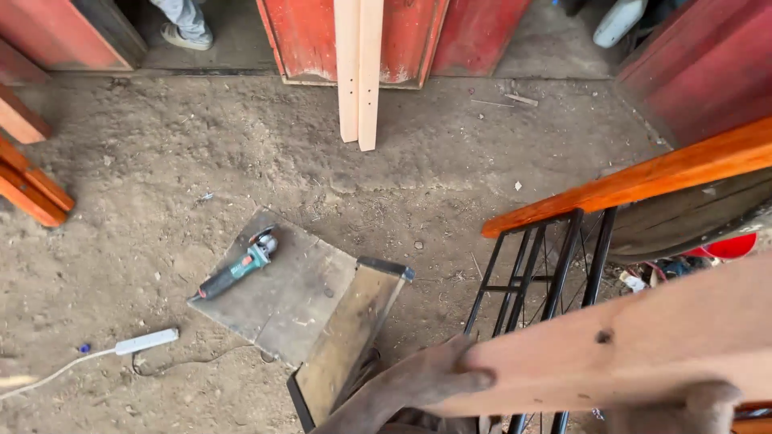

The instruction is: Sanding the edges and corners of a small wooden block by hand using sandpaper.

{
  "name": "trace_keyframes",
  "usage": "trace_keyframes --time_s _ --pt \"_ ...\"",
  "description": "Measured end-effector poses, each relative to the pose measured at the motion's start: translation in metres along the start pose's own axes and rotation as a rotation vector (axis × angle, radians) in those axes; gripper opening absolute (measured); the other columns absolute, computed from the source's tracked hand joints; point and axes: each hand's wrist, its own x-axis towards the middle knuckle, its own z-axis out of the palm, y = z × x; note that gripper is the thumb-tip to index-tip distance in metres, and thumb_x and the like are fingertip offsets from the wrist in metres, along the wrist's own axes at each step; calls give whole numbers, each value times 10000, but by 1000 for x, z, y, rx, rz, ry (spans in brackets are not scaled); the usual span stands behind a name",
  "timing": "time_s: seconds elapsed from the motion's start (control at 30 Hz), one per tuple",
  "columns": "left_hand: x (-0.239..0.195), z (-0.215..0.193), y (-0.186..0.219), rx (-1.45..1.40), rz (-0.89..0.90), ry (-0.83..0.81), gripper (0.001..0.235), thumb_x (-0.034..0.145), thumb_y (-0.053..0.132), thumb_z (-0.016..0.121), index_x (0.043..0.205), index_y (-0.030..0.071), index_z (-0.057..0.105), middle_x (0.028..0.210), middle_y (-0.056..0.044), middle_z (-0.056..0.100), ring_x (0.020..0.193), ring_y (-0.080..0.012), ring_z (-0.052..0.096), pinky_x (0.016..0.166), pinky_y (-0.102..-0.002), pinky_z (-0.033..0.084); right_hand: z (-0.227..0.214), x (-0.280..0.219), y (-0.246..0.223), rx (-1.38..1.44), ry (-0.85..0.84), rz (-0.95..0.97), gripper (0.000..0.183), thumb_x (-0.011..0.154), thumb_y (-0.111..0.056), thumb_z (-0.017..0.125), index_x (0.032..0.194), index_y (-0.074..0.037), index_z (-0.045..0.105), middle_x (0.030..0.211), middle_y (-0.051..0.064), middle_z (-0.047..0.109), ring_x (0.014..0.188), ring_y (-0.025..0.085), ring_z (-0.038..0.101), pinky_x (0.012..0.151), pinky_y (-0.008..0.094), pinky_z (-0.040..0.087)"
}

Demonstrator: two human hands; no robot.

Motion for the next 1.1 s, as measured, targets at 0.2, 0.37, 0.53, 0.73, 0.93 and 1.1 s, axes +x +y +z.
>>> trace_keyframes --time_s 0.2,0.37,0.53,0.73,0.93,1.1 --pt "41 -99 109 243 247 216 834 589 682 604 1146 96 398 1140 -158 624 1012 -328 632 840 -505 546 -31 112 30 -52 109 -56 1221 745 212 1070 1679 78 295 1641 355 433 1435 531 488 1146 698 399" --pt "89 -168 150 64 130 424 780 563 532 706 1200 140 485 1208 -94 685 1125 -334 658 848 -437 514 -113 230 48 -917 -20 100 842 675 -410 697 1397 -58 445 1363 114 531 1239 295 543 985 525 493" --pt "174 -216 156 -87 231 746 724 583 433 838 1204 179 565 1071 -27 737 1018 -257 740 789 -394 556 -103 360 79 -1026 -306 377 1115 468 -527 924 1361 27 553 1196 135 730 1005 188 707 755 329 605" --pt "264 -258 194 -263 140 871 666 602 367 826 1188 154 592 1106 7 716 984 -190 728 763 -345 576 -106 485 78 -916 -389 819 936 542 -247 954 1355 36 585 1106 135 725 986 230 688 716 343 548" --pt "364 -330 196 -411 270 1075 574 625 301 859 1092 144 563 1030 -11 743 909 -113 706 756 -314 561 -109 584 111 -1066 -181 935 736 798 47 701 1498 -72 509 1236 109 630 1110 206 614 874 386 535" --pt "449 -428 174 -461 -75 1246 551 641 338 860 1053 161 540 1014 1 759 884 -171 729 740 -340 540 -136 635 135 -1618 -185 1013 611 889 -403 585 1481 -259 537 1390 40 718 1239 203 705 1037 406 575"
